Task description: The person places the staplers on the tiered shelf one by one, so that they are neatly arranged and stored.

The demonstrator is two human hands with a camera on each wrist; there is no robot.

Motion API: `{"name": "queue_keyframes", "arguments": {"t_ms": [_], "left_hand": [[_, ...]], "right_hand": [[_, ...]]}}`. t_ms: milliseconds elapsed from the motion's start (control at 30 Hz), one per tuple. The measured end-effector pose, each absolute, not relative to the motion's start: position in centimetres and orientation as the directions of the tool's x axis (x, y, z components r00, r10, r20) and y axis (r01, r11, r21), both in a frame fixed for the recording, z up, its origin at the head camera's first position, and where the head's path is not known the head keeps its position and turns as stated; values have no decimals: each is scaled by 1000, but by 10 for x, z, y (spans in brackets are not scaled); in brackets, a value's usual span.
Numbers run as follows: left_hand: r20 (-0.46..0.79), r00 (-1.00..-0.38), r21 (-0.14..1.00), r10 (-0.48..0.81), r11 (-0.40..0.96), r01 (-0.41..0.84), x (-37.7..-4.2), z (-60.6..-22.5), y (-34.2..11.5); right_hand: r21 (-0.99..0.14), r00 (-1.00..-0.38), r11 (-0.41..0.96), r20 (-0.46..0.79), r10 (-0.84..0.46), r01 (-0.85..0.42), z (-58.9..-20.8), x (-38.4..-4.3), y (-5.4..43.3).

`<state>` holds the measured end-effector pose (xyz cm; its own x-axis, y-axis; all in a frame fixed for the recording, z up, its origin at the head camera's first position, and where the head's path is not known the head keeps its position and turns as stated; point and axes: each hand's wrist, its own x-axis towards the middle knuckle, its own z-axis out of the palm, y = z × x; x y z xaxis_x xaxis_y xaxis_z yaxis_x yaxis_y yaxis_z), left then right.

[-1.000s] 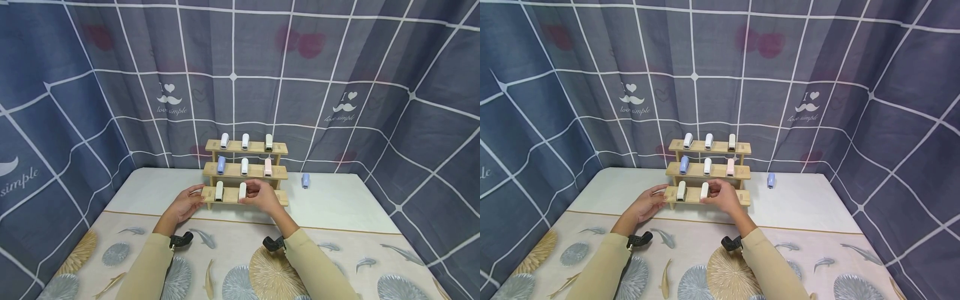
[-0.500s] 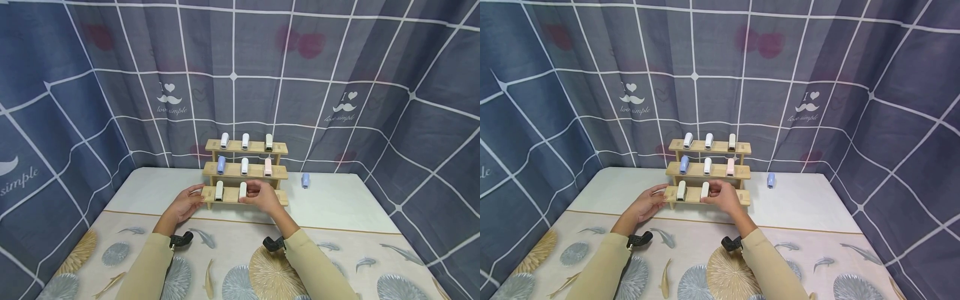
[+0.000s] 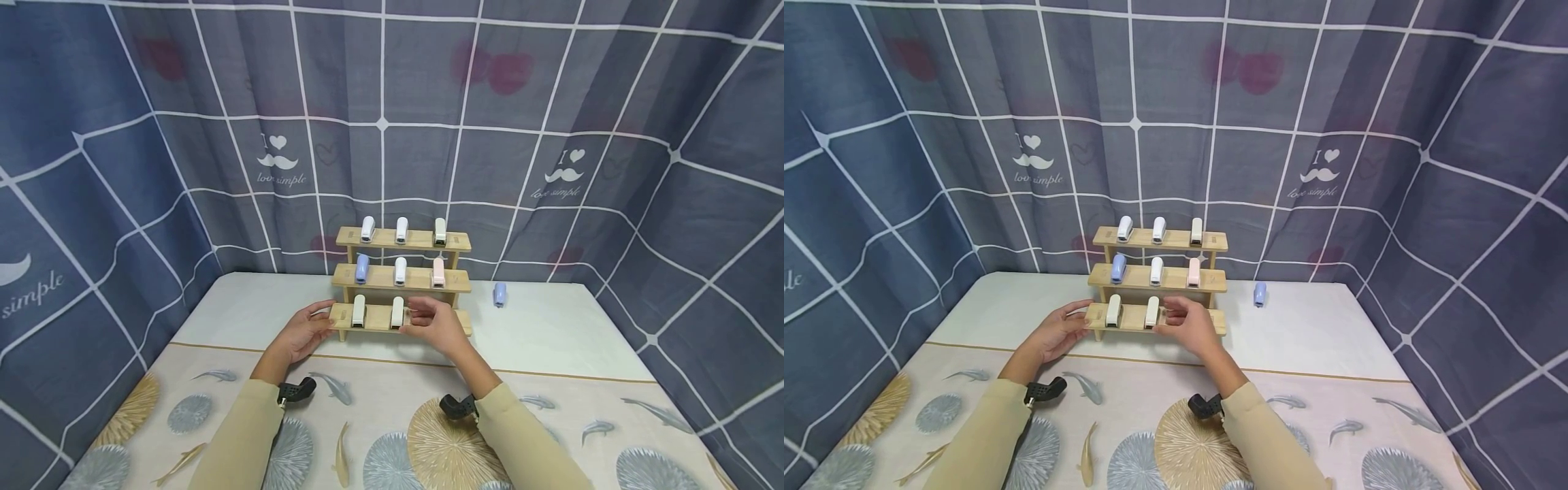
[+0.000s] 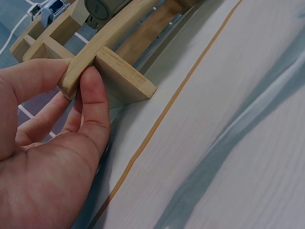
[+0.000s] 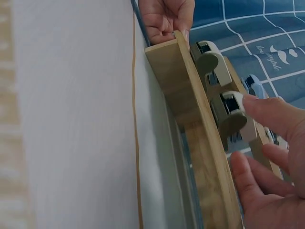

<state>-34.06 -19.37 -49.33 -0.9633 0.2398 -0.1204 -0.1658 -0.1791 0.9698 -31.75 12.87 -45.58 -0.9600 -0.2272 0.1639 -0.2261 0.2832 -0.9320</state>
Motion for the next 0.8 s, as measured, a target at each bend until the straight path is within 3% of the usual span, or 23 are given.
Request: {"name": "queue_keyframes", "arguments": {"t_ms": [433, 800], "left_hand": [[-128, -964, 970, 234, -171, -171, -342, -493, -194], [-128, -962, 970, 240, -171, -171, -342, -494, -194]], "right_hand": [[-939, -948, 178, 261, -185, -293, -464, -307, 173], [-877, -904, 222, 422, -69, -426, -474, -307, 226]]}}
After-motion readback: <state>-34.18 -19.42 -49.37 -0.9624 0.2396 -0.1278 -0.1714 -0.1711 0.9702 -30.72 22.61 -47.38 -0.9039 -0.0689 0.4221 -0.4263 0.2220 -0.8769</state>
